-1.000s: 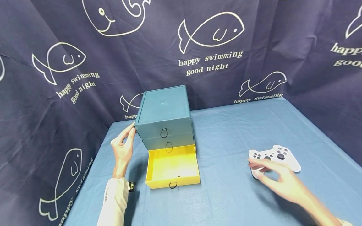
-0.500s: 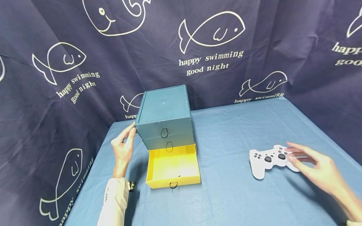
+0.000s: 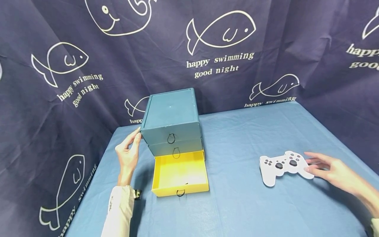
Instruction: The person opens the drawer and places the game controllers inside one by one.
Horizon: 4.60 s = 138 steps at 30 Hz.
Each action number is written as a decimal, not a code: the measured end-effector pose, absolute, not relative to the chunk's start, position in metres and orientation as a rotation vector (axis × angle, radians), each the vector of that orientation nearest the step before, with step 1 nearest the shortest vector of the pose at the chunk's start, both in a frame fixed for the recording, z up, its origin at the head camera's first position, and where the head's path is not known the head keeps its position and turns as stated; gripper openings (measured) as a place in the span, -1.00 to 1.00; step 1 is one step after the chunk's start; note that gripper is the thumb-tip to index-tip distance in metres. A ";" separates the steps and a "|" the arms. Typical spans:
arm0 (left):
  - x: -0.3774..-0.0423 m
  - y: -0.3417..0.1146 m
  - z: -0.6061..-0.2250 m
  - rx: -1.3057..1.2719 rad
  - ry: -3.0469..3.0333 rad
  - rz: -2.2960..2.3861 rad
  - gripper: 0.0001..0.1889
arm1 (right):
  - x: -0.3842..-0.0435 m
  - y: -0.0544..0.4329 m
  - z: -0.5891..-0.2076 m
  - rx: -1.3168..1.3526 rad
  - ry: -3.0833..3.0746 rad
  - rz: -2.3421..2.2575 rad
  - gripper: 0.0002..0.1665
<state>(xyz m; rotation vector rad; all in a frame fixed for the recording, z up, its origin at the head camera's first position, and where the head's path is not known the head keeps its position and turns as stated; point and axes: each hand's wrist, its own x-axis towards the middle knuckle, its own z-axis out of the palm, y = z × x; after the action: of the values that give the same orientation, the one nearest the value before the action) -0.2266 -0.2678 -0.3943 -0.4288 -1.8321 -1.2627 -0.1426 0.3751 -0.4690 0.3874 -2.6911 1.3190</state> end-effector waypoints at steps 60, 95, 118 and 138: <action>-0.230 -0.268 -0.396 -0.421 -1.822 -1.250 -0.70 | -0.144 0.343 -0.468 0.340 -2.841 1.468 -0.27; -0.231 -0.268 -0.395 -0.434 -1.820 -1.259 -0.70 | -0.121 0.265 -0.451 0.115 -2.750 1.680 -0.07; -0.232 -0.269 -0.397 -0.418 -1.818 -1.253 -0.69 | -0.127 0.212 -0.442 0.285 -2.460 2.091 -0.18; -0.230 -0.266 -0.395 -0.388 -1.828 -1.232 -0.69 | -0.138 0.158 -0.438 0.380 -2.273 2.376 -0.22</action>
<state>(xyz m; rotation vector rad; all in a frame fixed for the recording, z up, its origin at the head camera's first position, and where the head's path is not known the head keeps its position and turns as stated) -0.2300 -0.2665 -0.3954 -0.3883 -1.8283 -1.2319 -0.1385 0.1576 -0.4378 0.3795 -2.2734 2.3756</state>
